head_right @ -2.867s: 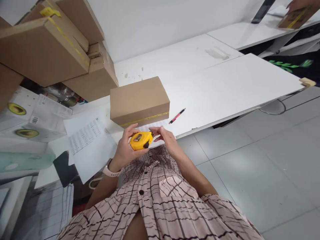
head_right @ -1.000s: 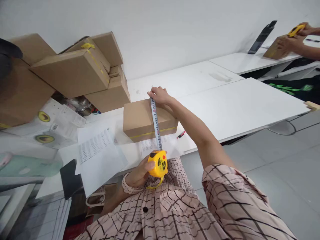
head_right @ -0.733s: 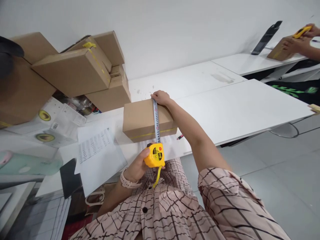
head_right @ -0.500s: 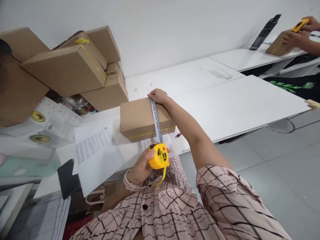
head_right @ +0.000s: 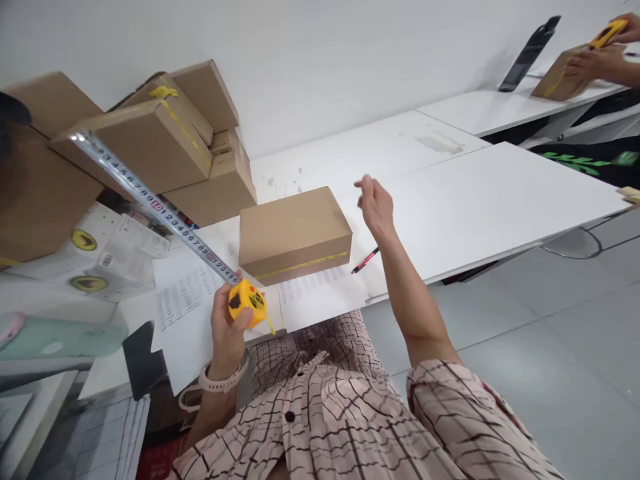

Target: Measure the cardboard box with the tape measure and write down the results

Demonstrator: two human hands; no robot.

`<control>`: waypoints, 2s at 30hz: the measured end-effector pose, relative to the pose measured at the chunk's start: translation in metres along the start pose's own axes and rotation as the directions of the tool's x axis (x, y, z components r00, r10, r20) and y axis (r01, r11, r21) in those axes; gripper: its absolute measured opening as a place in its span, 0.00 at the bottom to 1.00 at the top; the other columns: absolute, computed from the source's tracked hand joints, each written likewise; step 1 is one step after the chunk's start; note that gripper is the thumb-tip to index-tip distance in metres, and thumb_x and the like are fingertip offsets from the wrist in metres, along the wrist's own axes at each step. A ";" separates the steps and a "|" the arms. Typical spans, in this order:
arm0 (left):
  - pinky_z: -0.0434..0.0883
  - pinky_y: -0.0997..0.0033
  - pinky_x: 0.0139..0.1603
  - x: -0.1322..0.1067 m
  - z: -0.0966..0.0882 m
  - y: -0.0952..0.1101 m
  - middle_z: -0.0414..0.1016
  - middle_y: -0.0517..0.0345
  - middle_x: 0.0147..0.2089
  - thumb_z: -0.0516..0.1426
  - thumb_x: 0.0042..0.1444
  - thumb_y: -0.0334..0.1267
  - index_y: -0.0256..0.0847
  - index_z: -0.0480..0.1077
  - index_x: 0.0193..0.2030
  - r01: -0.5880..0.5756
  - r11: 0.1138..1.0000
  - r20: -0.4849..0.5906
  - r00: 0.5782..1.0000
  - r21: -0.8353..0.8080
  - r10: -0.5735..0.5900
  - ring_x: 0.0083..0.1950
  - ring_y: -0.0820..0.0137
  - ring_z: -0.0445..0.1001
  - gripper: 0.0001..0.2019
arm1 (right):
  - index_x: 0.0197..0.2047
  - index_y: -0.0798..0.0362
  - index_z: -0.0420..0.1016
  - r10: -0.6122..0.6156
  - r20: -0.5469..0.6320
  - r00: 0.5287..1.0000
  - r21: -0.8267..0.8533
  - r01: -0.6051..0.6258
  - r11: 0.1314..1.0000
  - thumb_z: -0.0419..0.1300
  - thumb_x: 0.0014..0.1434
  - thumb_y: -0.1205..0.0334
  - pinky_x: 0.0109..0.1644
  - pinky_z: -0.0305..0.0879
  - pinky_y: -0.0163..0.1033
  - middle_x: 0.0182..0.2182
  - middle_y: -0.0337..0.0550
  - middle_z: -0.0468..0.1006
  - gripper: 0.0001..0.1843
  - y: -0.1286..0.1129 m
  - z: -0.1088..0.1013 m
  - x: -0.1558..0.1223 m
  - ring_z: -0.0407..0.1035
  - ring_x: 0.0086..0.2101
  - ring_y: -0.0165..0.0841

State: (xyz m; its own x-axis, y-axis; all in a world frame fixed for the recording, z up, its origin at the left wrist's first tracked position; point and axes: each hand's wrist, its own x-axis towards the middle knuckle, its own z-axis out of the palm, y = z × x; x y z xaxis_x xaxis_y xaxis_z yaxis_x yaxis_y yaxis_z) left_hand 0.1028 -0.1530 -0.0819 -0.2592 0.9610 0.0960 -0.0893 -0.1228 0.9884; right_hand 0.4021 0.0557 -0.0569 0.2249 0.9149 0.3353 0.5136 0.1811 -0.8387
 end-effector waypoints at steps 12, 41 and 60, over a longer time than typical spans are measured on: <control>0.78 0.66 0.38 0.103 -0.022 0.046 0.77 0.58 0.41 0.71 0.44 0.50 0.43 0.70 0.47 -0.028 1.000 0.105 0.994 0.001 0.028 0.36 0.66 0.80 0.27 | 0.46 0.49 0.80 -0.185 0.126 0.975 -0.058 0.193 0.979 0.51 0.66 0.35 0.48 0.67 0.47 0.38 0.46 0.78 0.28 -0.033 0.011 0.003 0.71 0.41 0.41; 0.73 0.68 0.40 -0.006 0.067 -0.025 0.74 0.55 0.45 0.71 0.50 0.51 0.42 0.70 0.47 0.423 0.905 0.465 0.811 -0.047 -0.355 0.40 0.68 0.75 0.24 | 0.40 0.52 0.75 -0.279 0.141 0.950 -0.282 0.308 0.908 0.42 0.69 0.33 0.60 0.56 0.59 0.34 0.53 0.78 0.34 -0.075 0.086 0.064 0.69 0.47 0.49; 0.74 0.66 0.46 -0.011 0.067 -0.059 0.76 0.53 0.49 0.71 0.48 0.50 0.43 0.68 0.55 0.364 0.931 0.431 0.837 0.021 -0.337 0.45 0.65 0.75 0.31 | 0.43 0.53 0.72 -0.282 0.169 0.945 -0.301 0.322 0.898 0.40 0.70 0.33 0.62 0.53 0.65 0.37 0.54 0.75 0.34 -0.067 0.091 0.067 0.66 0.52 0.53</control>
State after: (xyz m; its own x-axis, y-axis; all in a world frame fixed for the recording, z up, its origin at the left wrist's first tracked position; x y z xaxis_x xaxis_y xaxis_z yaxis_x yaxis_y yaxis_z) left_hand 0.1757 -0.1400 -0.1335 0.2276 0.9526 -0.2016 -0.1570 0.2403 0.9579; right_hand 0.3077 0.1379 -0.0174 -0.0720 0.8740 0.4806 0.7828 0.3481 -0.5157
